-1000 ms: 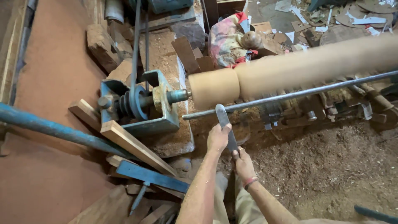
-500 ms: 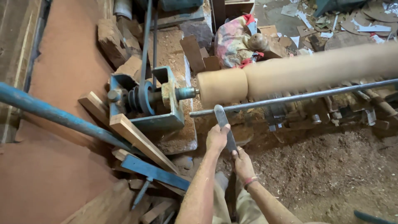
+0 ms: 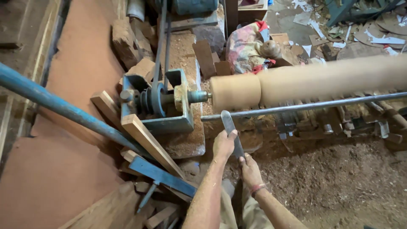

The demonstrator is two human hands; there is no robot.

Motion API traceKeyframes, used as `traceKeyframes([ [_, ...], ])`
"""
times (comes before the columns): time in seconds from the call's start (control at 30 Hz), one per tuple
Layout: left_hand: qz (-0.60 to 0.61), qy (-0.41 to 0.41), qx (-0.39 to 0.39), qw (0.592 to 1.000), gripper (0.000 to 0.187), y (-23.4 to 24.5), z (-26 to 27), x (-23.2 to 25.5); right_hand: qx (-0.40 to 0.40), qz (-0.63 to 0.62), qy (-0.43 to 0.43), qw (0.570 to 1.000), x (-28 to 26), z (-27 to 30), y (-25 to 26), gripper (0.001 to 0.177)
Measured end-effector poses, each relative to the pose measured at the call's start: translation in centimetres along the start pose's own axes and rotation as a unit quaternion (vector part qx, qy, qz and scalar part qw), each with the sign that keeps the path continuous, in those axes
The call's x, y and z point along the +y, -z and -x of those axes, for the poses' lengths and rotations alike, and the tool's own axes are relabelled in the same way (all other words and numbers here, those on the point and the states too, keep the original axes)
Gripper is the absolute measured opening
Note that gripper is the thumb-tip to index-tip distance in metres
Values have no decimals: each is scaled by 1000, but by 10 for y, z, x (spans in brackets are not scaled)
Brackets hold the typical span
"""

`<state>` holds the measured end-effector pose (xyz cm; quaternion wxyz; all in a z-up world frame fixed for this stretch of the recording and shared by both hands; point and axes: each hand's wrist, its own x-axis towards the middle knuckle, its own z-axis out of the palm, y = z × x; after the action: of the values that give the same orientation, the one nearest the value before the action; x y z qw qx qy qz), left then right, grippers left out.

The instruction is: Shaping a piece of wood on a belt-driven lathe using a rasp and measuring with calipers.

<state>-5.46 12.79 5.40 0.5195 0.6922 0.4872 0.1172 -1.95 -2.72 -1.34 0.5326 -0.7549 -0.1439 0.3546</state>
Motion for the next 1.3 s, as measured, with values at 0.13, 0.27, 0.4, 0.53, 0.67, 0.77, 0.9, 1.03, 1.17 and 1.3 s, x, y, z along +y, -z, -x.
traceKeyframes([
  [0.13, -1, 19, -3, 1000, 42, 1, -1, -6, -6, -13, -24, 1000, 0, 1, -1, 17],
  [0.27, 19, 24, 11, 999, 42, 8, 3, -2, 2, 41, 55, 998, 6, -4, -1, 19],
  [0.4, 8, -9, 31, 999, 44, 3, -3, -15, 12, 80, 70, 994, -2, 0, -4, 22],
  [0.53, -1, 16, 29, 999, 45, 8, -1, -11, 13, 99, 63, 993, 4, -2, -4, 23],
  [0.67, 18, 19, 30, 999, 44, 14, 4, -7, 2, 92, 19, 996, -22, 9, -7, 25],
  [0.77, 5, 31, 31, 999, 45, 13, 1, -11, -5, 84, -6, 996, -25, 9, -9, 25],
  [0.9, 6, 48, 23, 999, 46, 16, 3, -7, -2, 94, 25, 995, 1, -1, -8, 24],
  [1.03, 8, 39, 28, 999, 46, 18, 4, -8, -25, 43, -23, 998, -9, 2, -9, 22],
  [1.17, 17, 42, 21, 999, 46, 21, 6, -9, -36, 34, -51, 997, -30, 11, -10, 21],
  [1.3, 48, 26, 12, 998, 45, 20, 1, -17, -60, -1, -34, 998, 10, 0, -4, 20],
])
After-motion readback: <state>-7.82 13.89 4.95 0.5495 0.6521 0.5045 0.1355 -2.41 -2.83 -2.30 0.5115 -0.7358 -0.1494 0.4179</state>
